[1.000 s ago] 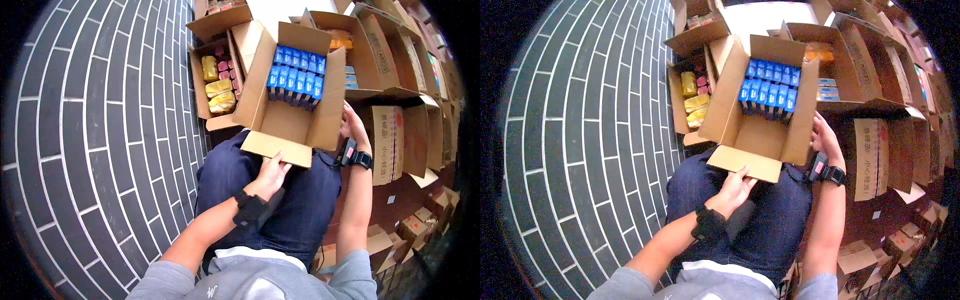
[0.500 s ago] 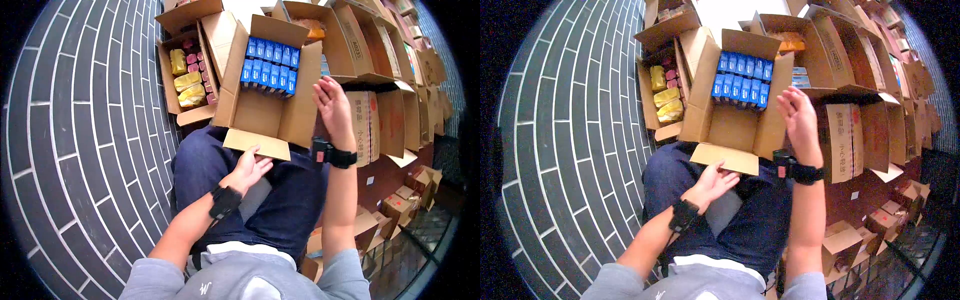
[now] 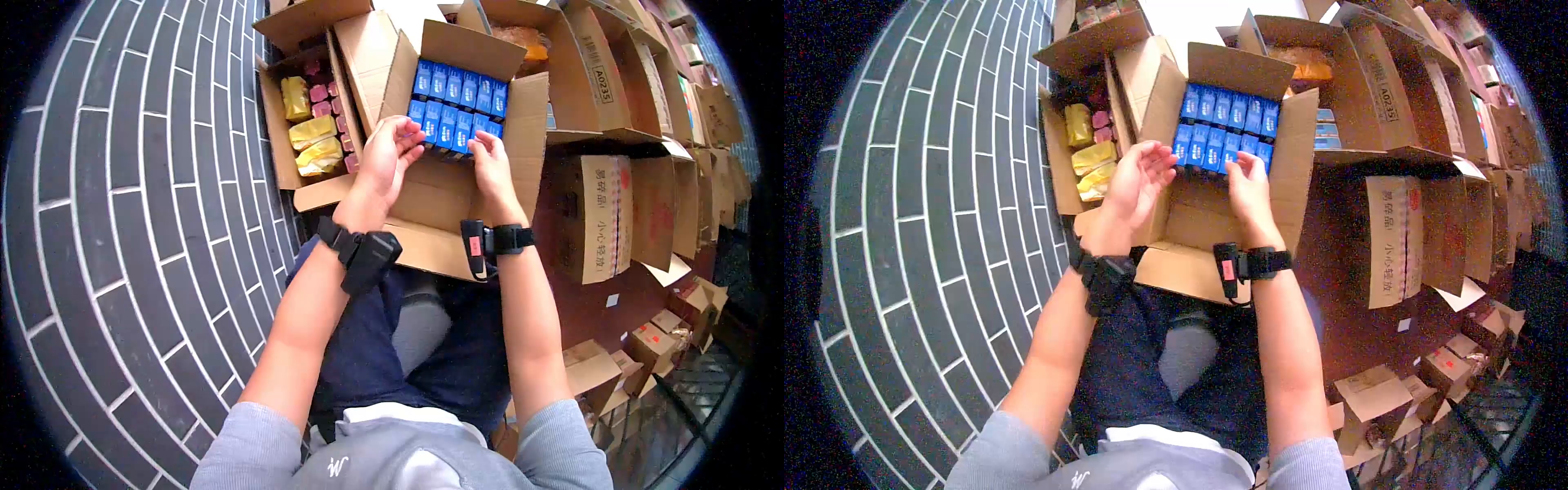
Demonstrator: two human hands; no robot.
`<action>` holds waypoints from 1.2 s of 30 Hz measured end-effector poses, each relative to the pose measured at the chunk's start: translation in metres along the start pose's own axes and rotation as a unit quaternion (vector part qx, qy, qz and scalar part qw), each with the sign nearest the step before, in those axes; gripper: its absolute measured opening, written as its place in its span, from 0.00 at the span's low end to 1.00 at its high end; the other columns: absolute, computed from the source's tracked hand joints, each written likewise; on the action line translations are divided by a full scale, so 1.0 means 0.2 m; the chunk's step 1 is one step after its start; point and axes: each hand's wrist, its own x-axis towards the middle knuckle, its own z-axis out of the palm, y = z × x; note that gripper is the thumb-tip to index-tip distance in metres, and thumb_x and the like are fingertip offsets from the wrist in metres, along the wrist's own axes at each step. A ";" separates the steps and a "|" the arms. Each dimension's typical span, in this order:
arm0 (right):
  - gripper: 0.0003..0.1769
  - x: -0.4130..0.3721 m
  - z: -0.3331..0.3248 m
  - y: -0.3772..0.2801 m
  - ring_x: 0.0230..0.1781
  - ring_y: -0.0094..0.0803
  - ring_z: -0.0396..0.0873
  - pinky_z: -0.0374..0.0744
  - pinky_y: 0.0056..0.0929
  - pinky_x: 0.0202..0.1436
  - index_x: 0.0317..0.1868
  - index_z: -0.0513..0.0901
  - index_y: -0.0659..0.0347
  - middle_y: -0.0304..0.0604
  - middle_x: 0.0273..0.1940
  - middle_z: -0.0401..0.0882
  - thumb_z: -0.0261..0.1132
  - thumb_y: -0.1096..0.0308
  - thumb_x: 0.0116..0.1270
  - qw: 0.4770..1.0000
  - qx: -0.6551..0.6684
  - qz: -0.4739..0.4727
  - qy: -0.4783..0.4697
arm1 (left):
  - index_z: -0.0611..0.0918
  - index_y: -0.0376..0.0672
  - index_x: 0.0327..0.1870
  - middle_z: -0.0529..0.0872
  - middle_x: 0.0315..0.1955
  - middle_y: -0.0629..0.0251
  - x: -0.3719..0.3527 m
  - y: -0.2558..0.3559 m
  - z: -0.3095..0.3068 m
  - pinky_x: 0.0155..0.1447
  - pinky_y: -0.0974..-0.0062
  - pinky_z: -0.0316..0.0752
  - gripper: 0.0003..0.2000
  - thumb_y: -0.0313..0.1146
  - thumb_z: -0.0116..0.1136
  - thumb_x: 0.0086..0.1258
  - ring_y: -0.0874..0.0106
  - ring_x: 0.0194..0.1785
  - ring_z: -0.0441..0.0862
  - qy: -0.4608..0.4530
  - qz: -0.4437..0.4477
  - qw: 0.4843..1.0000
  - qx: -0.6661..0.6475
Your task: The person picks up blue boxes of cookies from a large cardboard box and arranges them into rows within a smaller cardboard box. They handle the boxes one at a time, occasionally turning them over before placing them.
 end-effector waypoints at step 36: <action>0.40 0.06 0.22 0.10 0.51 0.56 0.71 0.72 0.45 0.54 0.66 0.54 0.63 0.61 0.54 0.67 0.57 0.54 0.58 0.872 -0.437 -0.066 -0.210 | 0.71 0.45 0.50 0.77 0.43 0.64 0.30 -0.34 -0.09 0.54 0.72 0.64 0.19 0.49 0.38 0.70 0.69 0.45 0.72 0.110 -0.153 0.980 0.061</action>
